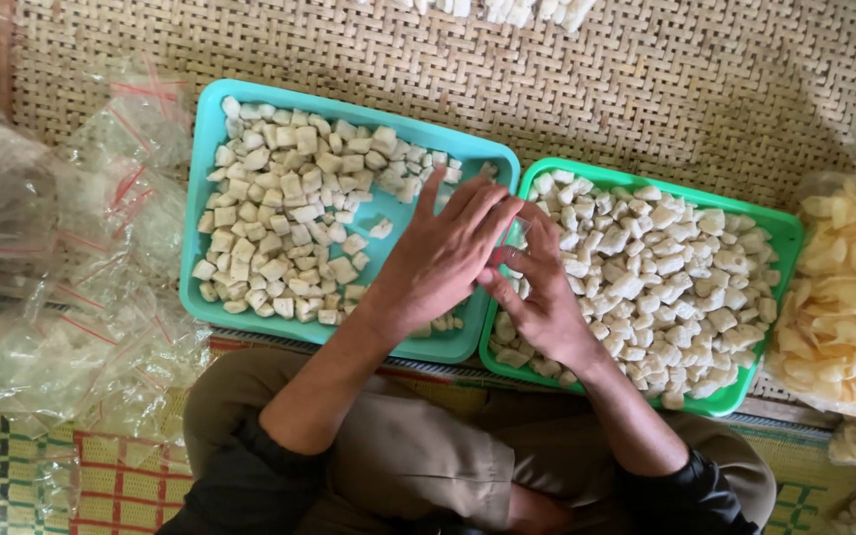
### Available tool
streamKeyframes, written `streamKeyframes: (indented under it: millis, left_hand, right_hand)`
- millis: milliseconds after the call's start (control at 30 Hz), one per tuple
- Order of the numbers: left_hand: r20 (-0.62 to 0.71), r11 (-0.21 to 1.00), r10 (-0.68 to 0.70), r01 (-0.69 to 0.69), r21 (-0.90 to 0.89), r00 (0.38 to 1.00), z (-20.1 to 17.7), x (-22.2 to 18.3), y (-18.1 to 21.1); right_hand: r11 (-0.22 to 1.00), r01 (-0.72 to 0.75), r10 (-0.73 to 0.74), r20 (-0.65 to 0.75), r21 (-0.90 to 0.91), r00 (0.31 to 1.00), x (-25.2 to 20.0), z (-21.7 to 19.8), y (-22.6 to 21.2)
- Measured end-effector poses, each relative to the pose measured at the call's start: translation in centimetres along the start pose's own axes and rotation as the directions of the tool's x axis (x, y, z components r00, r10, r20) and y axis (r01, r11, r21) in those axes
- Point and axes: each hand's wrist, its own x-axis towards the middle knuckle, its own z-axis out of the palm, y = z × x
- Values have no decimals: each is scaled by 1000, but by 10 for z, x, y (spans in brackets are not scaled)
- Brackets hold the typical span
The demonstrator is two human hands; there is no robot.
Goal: The person sits on a woven mat and repeatedly fills small ziplock bags with white cubed food items from two plastic trays. After filling each bag, the person seals it and places it in a growing stack on the mat.
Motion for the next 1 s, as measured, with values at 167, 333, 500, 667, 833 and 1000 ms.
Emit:
streamKeyframes:
  millis: [167, 333, 500, 667, 833, 1000]
  left_hand:
    - [-136, 953, -114, 70, -293, 984, -6, 2, -12]
    - [-218, 671, -296, 40, -741, 930, -19, -1, -52]
    - [-83, 300, -432, 56, -952, 898, -37, -15, -86]
    - [135, -46, -467, 129, -991, 874, -72, -35, -107]
    - [169, 32, -578, 229, -973, 798, -93, -46, -115]
    - [117, 64, -636, 203, -977, 763, -95, -48, -118]
  right_hand:
    - [1000, -21, 20, 36, 6, 999, 1, -2, -11]
    - [990, 43, -29, -102, 138, 994, 2, -4, -13]
    - [998, -49, 47, -83, -27, 995, 3, 19, -7]
    - [965, 90, -75, 70, -246, 995, 20, 75, -18]
    - [811, 174, -47, 234, -558, 971, 64, 124, -15]
    - [444, 240, 63, 297, -863, 953, 84, 166, 24]
